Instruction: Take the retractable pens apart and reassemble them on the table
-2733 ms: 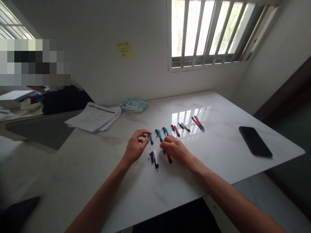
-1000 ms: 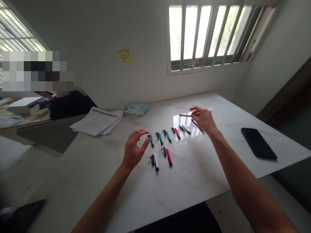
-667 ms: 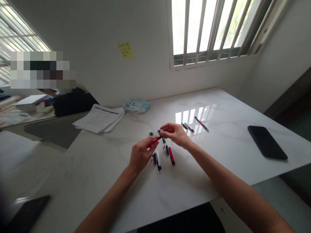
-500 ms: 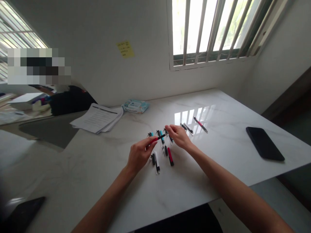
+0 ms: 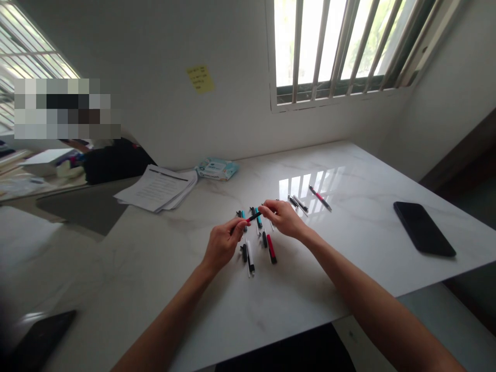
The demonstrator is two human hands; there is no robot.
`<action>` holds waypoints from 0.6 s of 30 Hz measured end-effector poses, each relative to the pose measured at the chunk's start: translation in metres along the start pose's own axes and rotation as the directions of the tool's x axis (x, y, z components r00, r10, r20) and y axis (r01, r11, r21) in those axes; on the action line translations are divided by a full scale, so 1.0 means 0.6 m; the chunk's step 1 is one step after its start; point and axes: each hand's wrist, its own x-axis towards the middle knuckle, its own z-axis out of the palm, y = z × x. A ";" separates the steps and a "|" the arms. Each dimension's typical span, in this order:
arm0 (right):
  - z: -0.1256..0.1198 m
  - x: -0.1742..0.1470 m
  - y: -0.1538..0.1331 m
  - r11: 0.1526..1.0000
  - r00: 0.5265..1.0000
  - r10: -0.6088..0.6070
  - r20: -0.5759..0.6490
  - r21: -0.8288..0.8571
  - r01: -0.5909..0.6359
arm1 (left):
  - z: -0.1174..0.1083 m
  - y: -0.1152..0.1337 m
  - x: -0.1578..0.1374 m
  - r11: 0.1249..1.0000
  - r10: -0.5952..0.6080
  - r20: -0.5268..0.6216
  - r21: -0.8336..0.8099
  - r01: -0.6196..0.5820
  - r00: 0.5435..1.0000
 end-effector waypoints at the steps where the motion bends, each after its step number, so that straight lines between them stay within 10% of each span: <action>1: -0.004 0.001 0.000 1.000 1.000 -0.009 0.015 0.010 0.009 | 0.000 -0.001 0.001 1.000 -0.008 0.001 -0.022 0.008 1.000; 18: -0.013 0.005 0.001 0.980 0.992 0.122 0.045 0.156 -0.127 | -0.003 -0.005 0.005 0.997 -0.005 -0.023 -0.079 0.003 1.000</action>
